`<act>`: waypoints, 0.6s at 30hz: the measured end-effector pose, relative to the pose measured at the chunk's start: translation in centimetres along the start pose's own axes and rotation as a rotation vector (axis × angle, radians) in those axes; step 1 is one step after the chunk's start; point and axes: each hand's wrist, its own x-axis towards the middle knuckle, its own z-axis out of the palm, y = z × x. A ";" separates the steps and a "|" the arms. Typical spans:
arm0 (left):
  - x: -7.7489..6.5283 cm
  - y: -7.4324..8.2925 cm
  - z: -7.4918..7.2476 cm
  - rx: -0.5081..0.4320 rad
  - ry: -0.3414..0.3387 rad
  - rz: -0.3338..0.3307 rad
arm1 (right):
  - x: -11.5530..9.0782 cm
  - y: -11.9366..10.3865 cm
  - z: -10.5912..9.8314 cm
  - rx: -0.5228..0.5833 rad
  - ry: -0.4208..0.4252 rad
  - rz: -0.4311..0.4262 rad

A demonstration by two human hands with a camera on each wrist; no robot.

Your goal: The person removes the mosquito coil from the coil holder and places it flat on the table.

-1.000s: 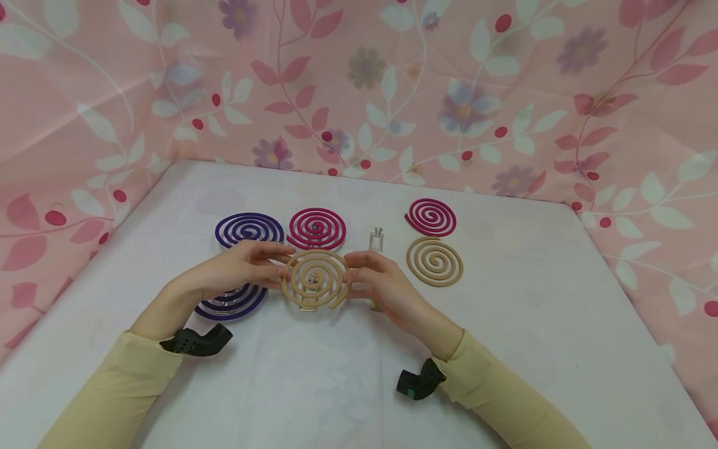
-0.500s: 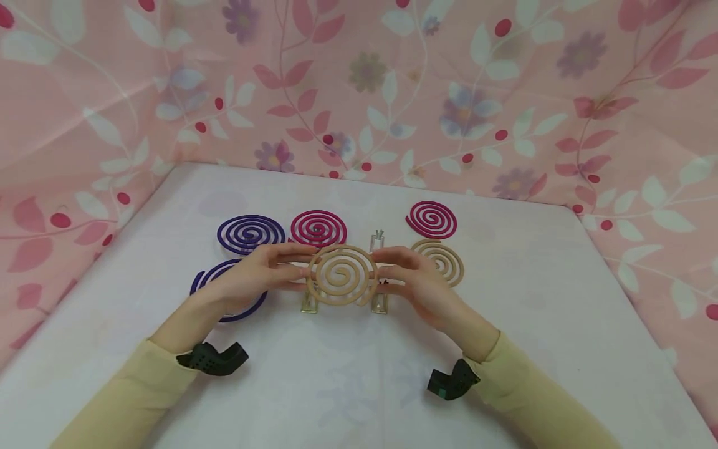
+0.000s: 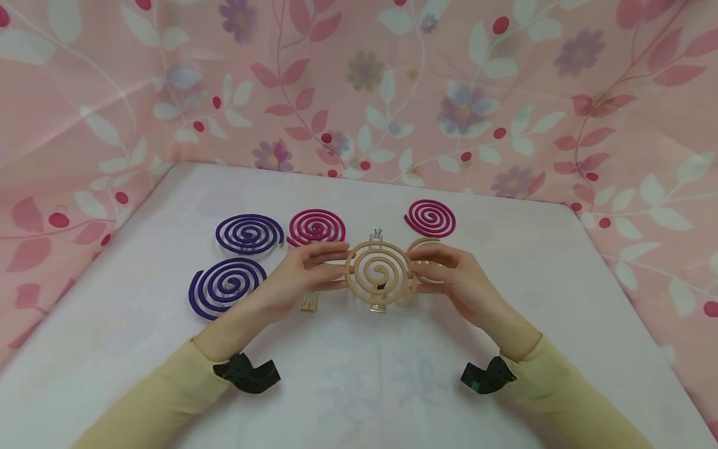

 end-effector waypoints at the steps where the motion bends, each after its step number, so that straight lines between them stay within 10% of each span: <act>1: 0.2 0.0 0.5 -0.009 0.009 0.000 | -0.1 0.0 -0.4 0.008 0.007 -0.001; 18: 3.4 0.1 7.5 -0.122 0.101 0.085 | -2.1 -0.8 -6.8 0.071 0.101 -0.087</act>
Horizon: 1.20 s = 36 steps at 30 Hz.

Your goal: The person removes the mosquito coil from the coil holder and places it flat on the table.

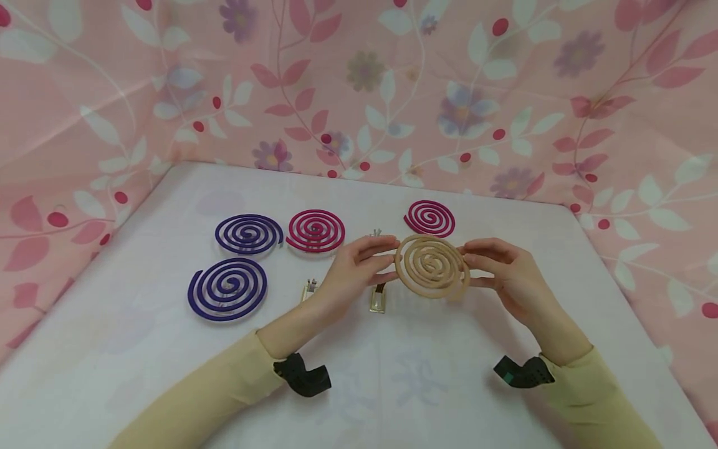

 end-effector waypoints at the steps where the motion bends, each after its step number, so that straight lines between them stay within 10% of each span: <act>1: 0.1 0.0 0.4 -0.007 0.002 -0.001 | 0.0 0.0 -0.3 0.006 0.002 -0.004; 23: -0.4 -2.1 2.7 -0.053 0.062 -0.081 | 0.6 1.7 -2.7 -0.074 -0.039 0.021; 36: -1.2 -4.3 3.6 0.055 0.045 -0.119 | 1.0 3.2 -3.4 -0.424 -0.154 0.092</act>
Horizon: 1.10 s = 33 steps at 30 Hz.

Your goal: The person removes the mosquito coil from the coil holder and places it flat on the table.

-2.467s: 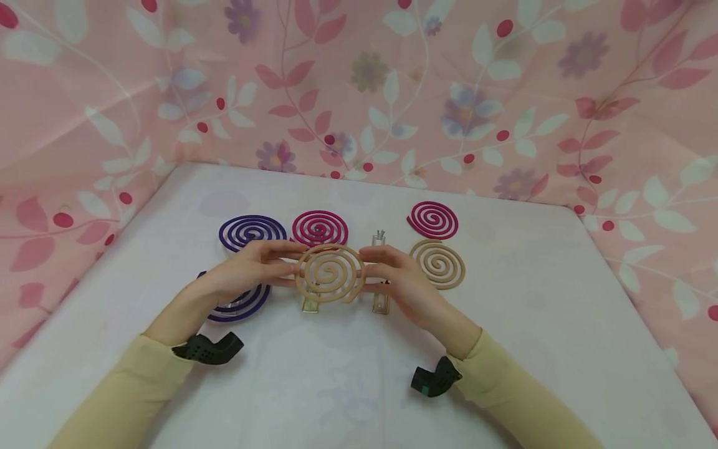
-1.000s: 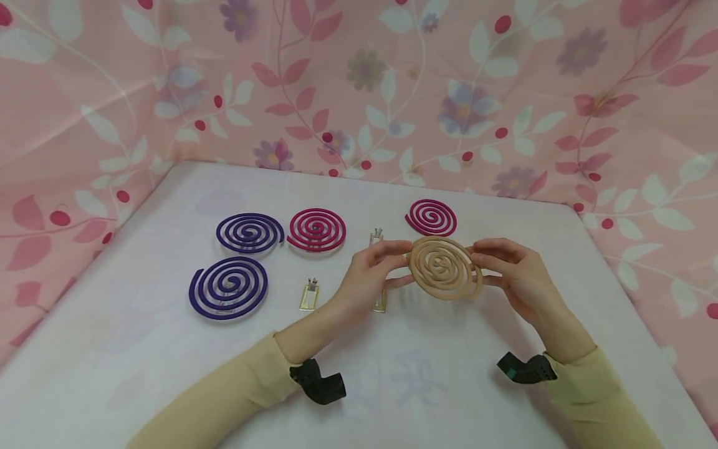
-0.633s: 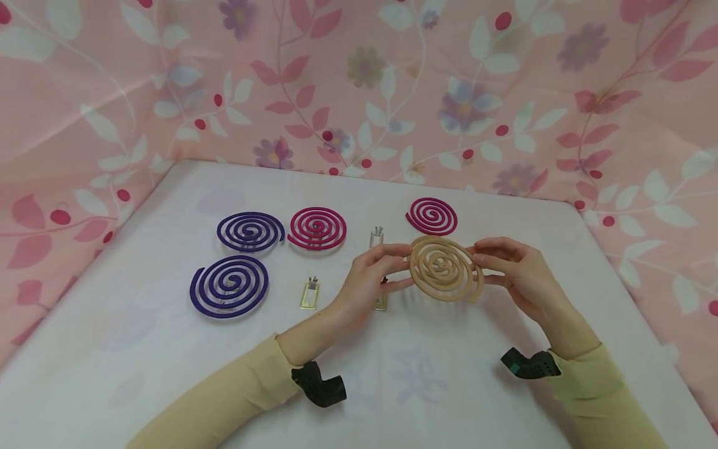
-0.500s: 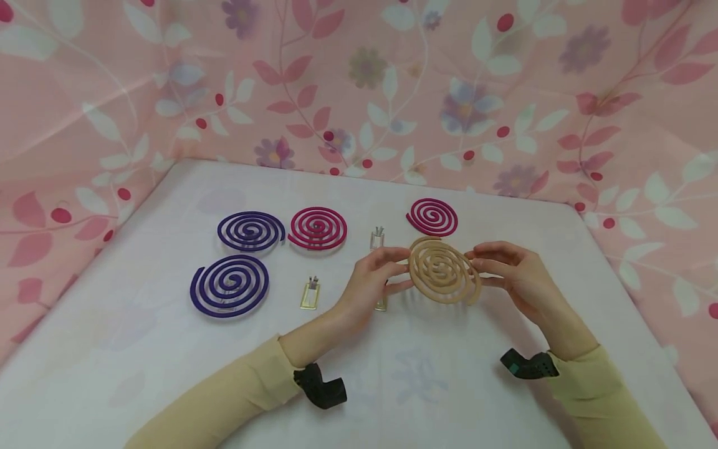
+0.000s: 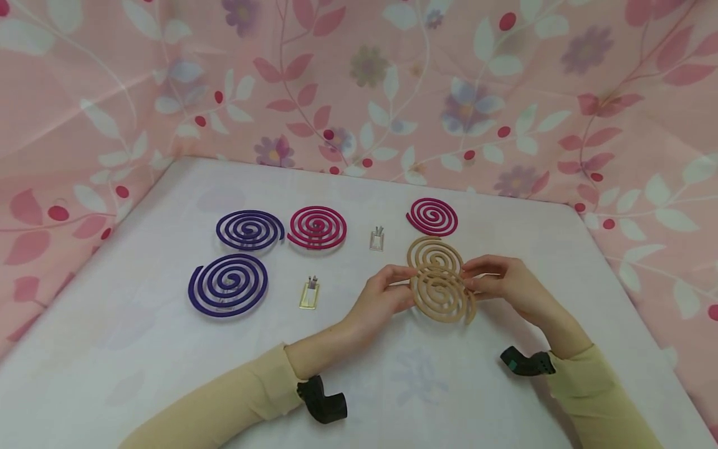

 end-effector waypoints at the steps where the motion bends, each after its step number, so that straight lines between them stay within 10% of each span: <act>1: -0.1 -0.1 0.0 0.008 -0.003 -0.008 | 0.0 0.0 0.0 -0.006 -0.009 0.008; 33: -0.9 -1.0 0.3 0.118 -0.103 -0.109 | -0.3 0.0 -1.0 -0.074 -0.179 0.142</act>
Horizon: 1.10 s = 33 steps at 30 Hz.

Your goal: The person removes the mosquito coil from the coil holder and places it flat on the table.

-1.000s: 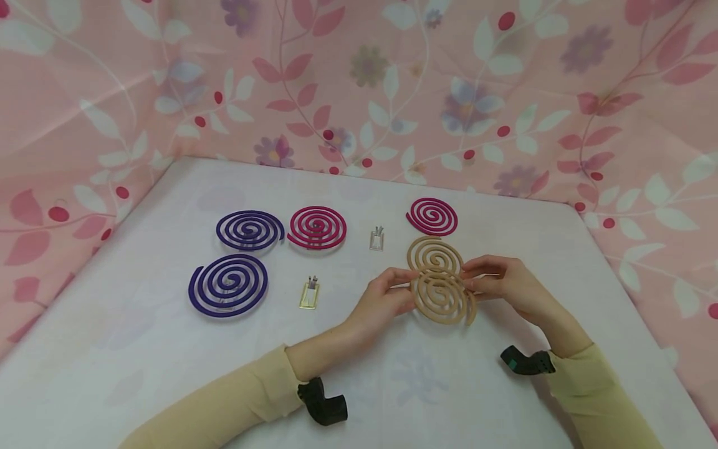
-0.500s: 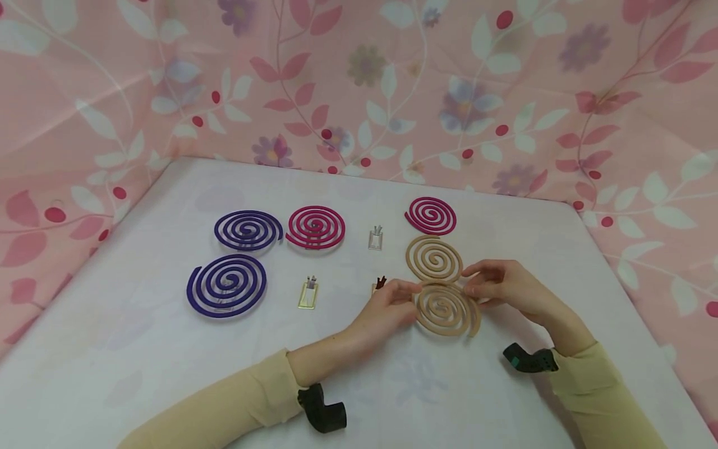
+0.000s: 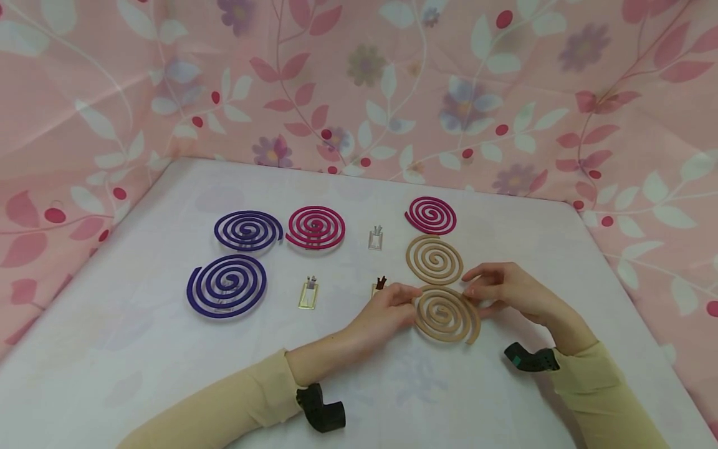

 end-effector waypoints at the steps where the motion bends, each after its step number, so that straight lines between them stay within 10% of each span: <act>1: 0.0 0.0 0.0 0.001 -0.001 -0.002 | 0.0 0.0 0.0 0.006 0.002 0.001; 20: 1.1 -0.5 -0.6 -0.044 -0.066 0.034 | 0.3 0.0 0.0 0.049 0.087 -0.009; 33: 0.9 -0.1 -0.9 0.099 -0.114 -0.032 | 0.2 0.2 0.2 0.059 0.095 -0.031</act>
